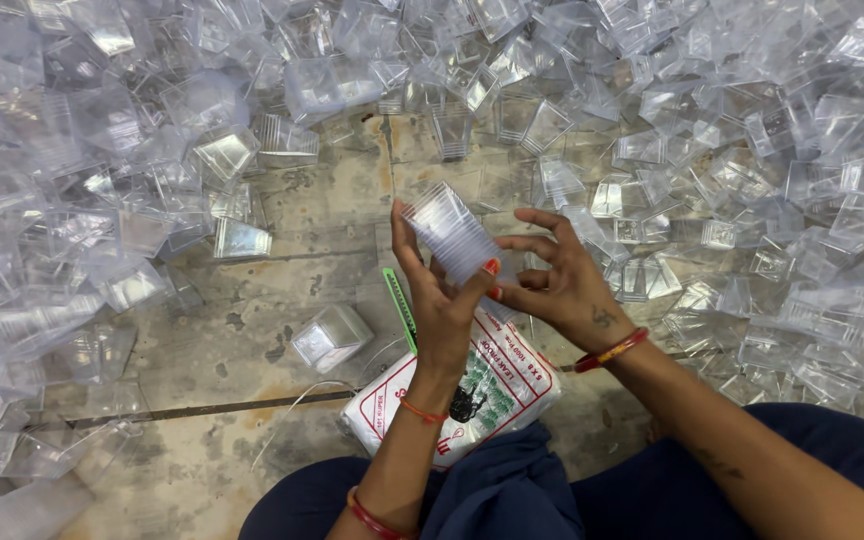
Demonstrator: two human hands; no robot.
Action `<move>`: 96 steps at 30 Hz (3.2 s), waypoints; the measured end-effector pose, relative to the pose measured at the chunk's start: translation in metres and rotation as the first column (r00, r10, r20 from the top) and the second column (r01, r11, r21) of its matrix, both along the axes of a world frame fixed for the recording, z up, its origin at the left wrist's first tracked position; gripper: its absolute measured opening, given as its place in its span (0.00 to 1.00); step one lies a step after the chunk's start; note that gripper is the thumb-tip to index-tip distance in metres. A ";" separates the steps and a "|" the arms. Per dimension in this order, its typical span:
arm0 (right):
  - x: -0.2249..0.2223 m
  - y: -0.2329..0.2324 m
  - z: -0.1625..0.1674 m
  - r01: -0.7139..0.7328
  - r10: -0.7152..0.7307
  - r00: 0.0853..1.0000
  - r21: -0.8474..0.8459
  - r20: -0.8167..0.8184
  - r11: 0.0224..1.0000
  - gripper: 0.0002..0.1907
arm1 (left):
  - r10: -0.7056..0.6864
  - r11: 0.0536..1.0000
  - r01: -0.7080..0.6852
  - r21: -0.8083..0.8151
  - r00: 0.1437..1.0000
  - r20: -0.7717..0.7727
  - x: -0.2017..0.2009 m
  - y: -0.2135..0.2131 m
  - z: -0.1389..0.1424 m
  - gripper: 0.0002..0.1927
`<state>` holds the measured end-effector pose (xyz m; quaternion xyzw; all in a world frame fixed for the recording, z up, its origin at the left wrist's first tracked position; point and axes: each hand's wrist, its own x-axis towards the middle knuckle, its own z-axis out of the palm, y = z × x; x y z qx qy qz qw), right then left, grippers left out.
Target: The person sits on the floor surrounded by loose clear plastic cups and nests them one at a time into a stack held in one hand, occasionally picking cups from the pile with the other hand while holding a green marker. The stacked cups are kept on the lap as the pile is drawn down.
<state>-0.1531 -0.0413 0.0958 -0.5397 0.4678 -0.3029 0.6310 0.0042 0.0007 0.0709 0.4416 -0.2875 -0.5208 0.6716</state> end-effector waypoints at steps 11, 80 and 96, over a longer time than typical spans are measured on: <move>0.001 -0.005 0.013 -0.081 0.084 0.996 0.106 -0.021 0.991 0.45 | 0.189 0.982 -0.190 0.003 0.970 -0.153 0.008 -0.003 -0.004 0.56; -0.022 -0.007 -0.008 -0.061 0.059 0.997 0.042 0.041 0.997 0.26 | -0.357 0.929 0.361 0.080 0.932 -0.055 0.009 -0.003 -0.003 0.35; -0.014 -0.004 0.004 -0.045 0.034 0.992 0.094 0.117 0.995 0.31 | -0.230 0.956 0.281 -0.081 0.895 0.382 0.007 0.002 -0.005 0.33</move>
